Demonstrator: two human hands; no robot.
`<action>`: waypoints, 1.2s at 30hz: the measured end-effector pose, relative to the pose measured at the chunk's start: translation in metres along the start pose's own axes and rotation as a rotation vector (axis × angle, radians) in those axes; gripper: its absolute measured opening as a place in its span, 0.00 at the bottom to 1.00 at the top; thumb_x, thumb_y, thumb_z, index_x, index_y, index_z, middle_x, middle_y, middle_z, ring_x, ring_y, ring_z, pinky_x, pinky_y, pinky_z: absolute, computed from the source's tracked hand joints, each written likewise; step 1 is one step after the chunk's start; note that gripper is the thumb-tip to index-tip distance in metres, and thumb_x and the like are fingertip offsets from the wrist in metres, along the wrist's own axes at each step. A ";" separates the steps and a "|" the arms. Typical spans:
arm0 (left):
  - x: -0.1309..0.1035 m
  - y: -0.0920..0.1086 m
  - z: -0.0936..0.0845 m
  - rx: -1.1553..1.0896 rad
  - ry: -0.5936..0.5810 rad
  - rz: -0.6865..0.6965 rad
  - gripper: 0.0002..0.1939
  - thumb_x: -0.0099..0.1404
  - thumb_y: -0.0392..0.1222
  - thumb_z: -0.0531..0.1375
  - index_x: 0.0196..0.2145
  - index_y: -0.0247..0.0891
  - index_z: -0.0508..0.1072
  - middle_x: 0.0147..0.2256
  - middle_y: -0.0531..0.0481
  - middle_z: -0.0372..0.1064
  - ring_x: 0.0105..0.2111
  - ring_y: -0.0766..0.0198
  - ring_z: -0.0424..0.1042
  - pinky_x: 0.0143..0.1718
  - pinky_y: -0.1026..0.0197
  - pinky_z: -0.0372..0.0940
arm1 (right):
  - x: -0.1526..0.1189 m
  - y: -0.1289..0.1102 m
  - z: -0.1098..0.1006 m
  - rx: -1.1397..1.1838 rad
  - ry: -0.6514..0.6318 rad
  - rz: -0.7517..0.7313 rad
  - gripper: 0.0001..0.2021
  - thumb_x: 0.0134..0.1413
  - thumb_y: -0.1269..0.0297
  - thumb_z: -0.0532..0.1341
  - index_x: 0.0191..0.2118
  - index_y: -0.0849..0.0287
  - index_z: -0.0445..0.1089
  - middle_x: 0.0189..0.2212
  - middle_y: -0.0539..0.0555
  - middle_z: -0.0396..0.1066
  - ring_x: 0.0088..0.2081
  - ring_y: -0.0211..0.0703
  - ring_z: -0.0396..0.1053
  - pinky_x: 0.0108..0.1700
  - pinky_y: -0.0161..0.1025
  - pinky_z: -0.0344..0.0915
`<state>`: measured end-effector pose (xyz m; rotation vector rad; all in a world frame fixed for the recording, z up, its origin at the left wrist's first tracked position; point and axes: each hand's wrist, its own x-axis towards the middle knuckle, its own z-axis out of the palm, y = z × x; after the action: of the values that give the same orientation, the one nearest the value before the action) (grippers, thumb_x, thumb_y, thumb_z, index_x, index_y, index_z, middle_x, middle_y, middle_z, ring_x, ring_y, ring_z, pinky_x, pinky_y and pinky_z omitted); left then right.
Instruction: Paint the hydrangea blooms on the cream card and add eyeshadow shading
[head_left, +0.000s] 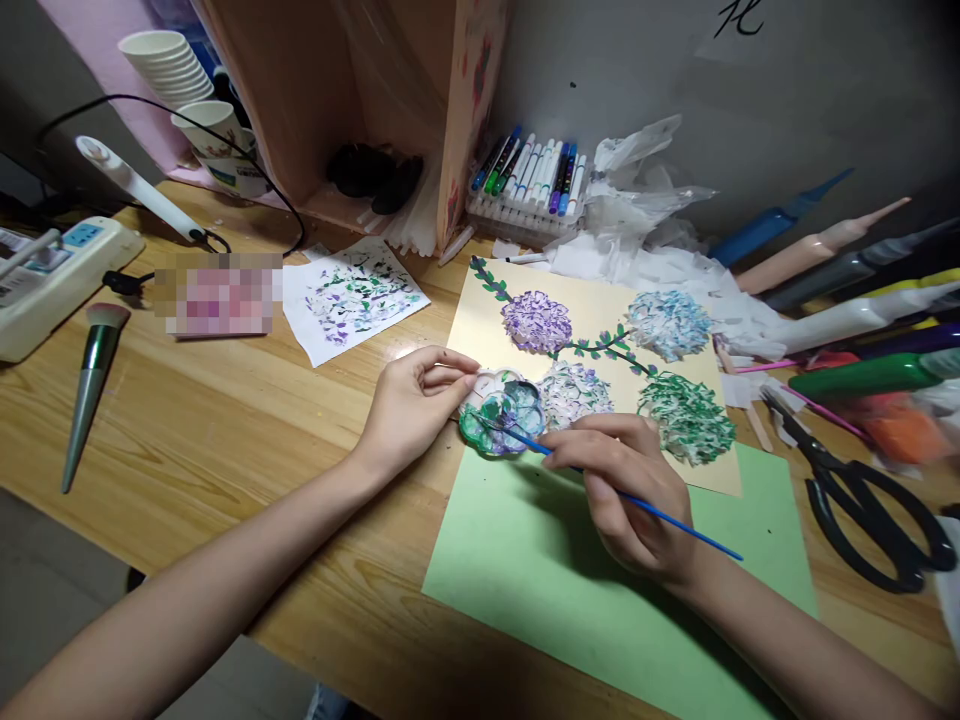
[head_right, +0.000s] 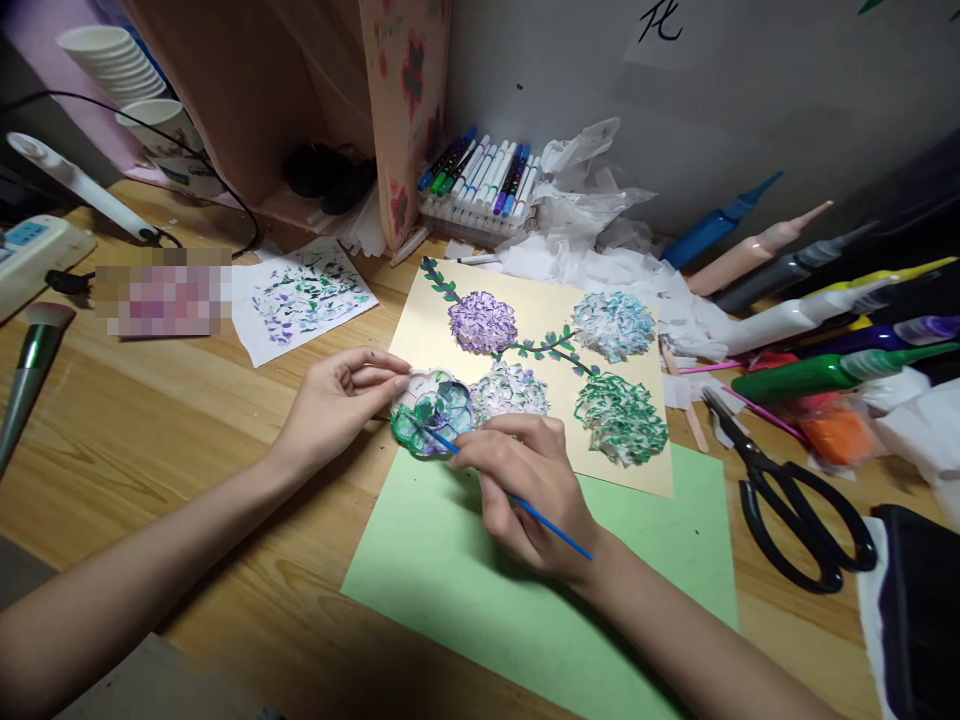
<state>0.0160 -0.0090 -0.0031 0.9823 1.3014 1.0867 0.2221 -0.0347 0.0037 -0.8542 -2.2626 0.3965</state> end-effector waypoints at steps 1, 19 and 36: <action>0.000 0.000 0.000 -0.003 0.002 0.003 0.11 0.51 0.41 0.65 0.32 0.32 0.72 0.30 0.46 0.74 0.30 0.64 0.74 0.29 0.66 0.68 | 0.000 0.000 0.000 -0.013 0.003 -0.006 0.11 0.53 0.75 0.49 0.37 0.55 0.64 0.34 0.50 0.73 0.38 0.43 0.64 0.42 0.43 0.55; 0.000 0.002 -0.005 0.093 0.022 -0.033 0.13 0.53 0.44 0.64 0.34 0.34 0.72 0.34 0.45 0.75 0.31 0.64 0.73 0.27 0.68 0.66 | -0.003 0.015 -0.016 0.350 0.242 0.237 0.13 0.58 0.68 0.47 0.33 0.54 0.69 0.30 0.52 0.71 0.38 0.46 0.64 0.41 0.44 0.59; 0.008 0.010 -0.007 0.203 0.068 -0.165 0.19 0.49 0.48 0.66 0.35 0.34 0.72 0.33 0.46 0.74 0.31 0.65 0.72 0.26 0.70 0.64 | -0.036 0.041 -0.049 0.000 0.337 0.187 0.11 0.54 0.71 0.49 0.30 0.56 0.68 0.27 0.52 0.71 0.34 0.45 0.62 0.37 0.43 0.59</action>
<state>0.0078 0.0008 0.0042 0.9737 1.5439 0.8803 0.2949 -0.0267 0.0023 -1.0525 -1.8808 0.3091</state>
